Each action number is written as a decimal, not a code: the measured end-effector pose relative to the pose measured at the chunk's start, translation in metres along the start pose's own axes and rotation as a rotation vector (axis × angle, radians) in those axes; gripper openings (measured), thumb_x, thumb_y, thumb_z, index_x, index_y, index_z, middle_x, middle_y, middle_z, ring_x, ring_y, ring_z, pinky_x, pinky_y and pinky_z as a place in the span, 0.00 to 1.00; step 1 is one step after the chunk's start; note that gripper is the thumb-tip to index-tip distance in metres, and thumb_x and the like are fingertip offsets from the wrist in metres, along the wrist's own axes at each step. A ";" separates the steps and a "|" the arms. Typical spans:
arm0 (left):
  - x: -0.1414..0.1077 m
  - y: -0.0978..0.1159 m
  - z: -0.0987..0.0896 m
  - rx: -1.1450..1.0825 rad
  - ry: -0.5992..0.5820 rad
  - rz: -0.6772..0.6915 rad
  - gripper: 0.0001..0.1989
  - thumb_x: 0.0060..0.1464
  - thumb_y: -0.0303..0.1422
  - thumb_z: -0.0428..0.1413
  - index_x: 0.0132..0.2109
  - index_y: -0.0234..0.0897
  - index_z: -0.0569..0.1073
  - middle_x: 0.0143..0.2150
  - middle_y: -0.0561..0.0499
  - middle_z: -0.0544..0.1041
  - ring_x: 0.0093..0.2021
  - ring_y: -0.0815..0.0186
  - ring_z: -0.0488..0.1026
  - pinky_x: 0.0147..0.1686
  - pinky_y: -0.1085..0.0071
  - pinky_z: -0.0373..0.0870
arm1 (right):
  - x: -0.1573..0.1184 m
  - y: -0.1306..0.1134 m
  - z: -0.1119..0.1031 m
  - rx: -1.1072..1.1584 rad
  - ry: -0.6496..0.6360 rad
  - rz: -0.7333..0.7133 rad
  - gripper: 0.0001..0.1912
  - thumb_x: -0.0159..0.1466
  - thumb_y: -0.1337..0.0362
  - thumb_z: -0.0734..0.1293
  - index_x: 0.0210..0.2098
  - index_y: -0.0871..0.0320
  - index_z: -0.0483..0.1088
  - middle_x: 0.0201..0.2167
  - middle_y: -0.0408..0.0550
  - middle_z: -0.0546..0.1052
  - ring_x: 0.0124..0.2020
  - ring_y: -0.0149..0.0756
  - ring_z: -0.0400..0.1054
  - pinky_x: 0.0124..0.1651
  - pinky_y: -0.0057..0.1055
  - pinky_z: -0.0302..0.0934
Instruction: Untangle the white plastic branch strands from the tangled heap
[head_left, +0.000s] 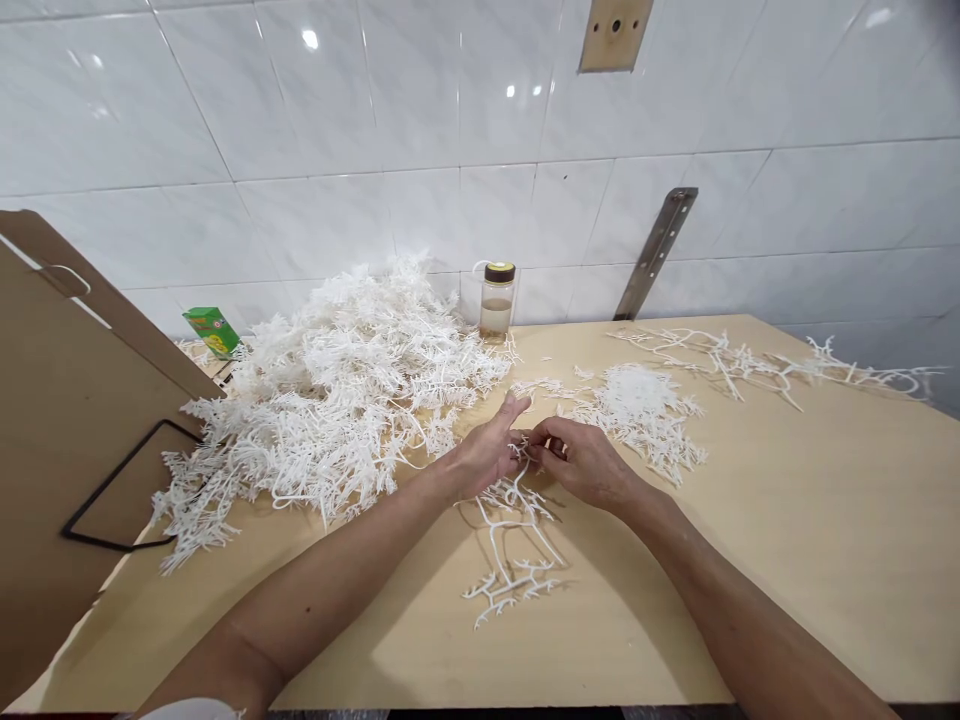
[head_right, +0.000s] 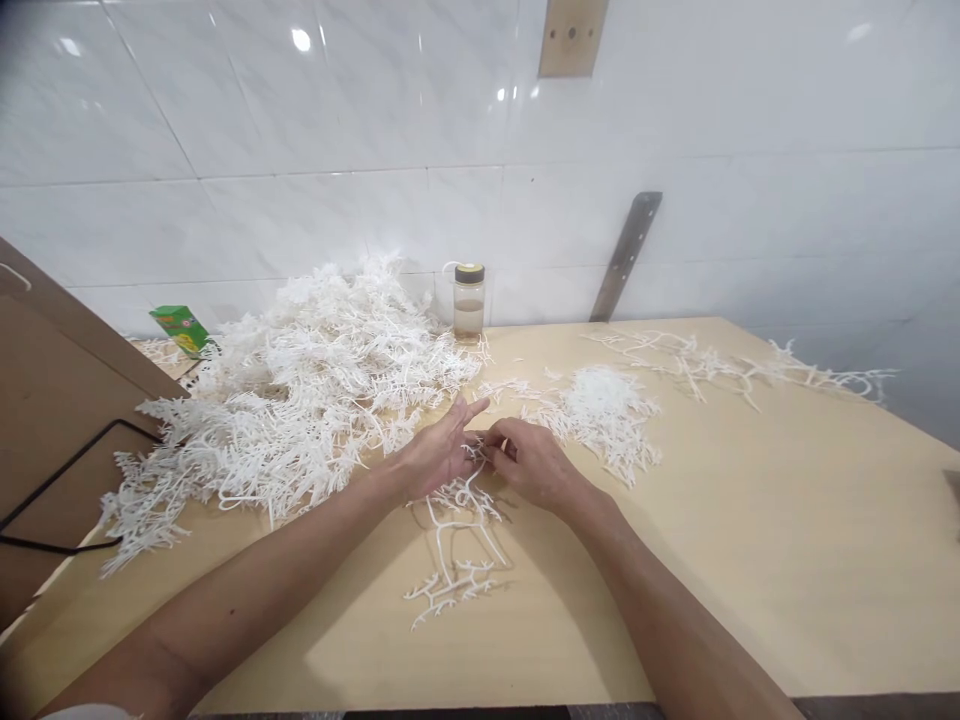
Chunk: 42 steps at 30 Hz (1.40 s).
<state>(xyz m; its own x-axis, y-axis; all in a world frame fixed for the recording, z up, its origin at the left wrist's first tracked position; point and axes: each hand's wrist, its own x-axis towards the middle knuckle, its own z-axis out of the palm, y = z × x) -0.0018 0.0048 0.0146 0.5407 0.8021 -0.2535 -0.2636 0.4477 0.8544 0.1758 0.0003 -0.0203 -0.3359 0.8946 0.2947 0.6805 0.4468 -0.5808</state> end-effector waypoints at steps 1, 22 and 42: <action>0.001 0.003 -0.004 0.052 0.009 -0.007 0.38 0.60 0.55 0.46 0.70 0.39 0.56 0.42 0.40 0.77 0.41 0.58 0.77 0.48 0.57 0.71 | 0.000 0.000 0.000 -0.006 -0.014 0.008 0.05 0.60 0.67 0.62 0.32 0.55 0.71 0.29 0.44 0.77 0.27 0.33 0.68 0.34 0.31 0.60; 0.009 0.033 -0.044 0.575 0.261 0.083 0.08 0.54 0.33 0.59 0.32 0.31 0.76 0.29 0.47 0.77 0.27 0.70 0.72 0.29 0.72 0.68 | -0.004 -0.041 0.010 -0.082 0.062 -0.375 0.12 0.65 0.56 0.66 0.42 0.57 0.71 0.41 0.54 0.77 0.45 0.44 0.69 0.46 0.41 0.65; 0.017 0.037 -0.066 0.673 0.343 0.084 0.09 0.52 0.34 0.61 0.34 0.31 0.76 0.30 0.47 0.77 0.27 0.70 0.72 0.32 0.71 0.70 | -0.002 -0.017 -0.005 0.680 -0.167 0.372 0.12 0.60 0.54 0.68 0.34 0.58 0.70 0.20 0.41 0.72 0.19 0.31 0.67 0.22 0.27 0.60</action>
<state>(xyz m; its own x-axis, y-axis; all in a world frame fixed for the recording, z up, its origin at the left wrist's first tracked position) -0.0553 0.0609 0.0123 0.2324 0.9501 -0.2082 0.3108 0.1303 0.9415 0.1682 -0.0095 -0.0071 -0.2942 0.9509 -0.0965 0.2381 -0.0249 -0.9709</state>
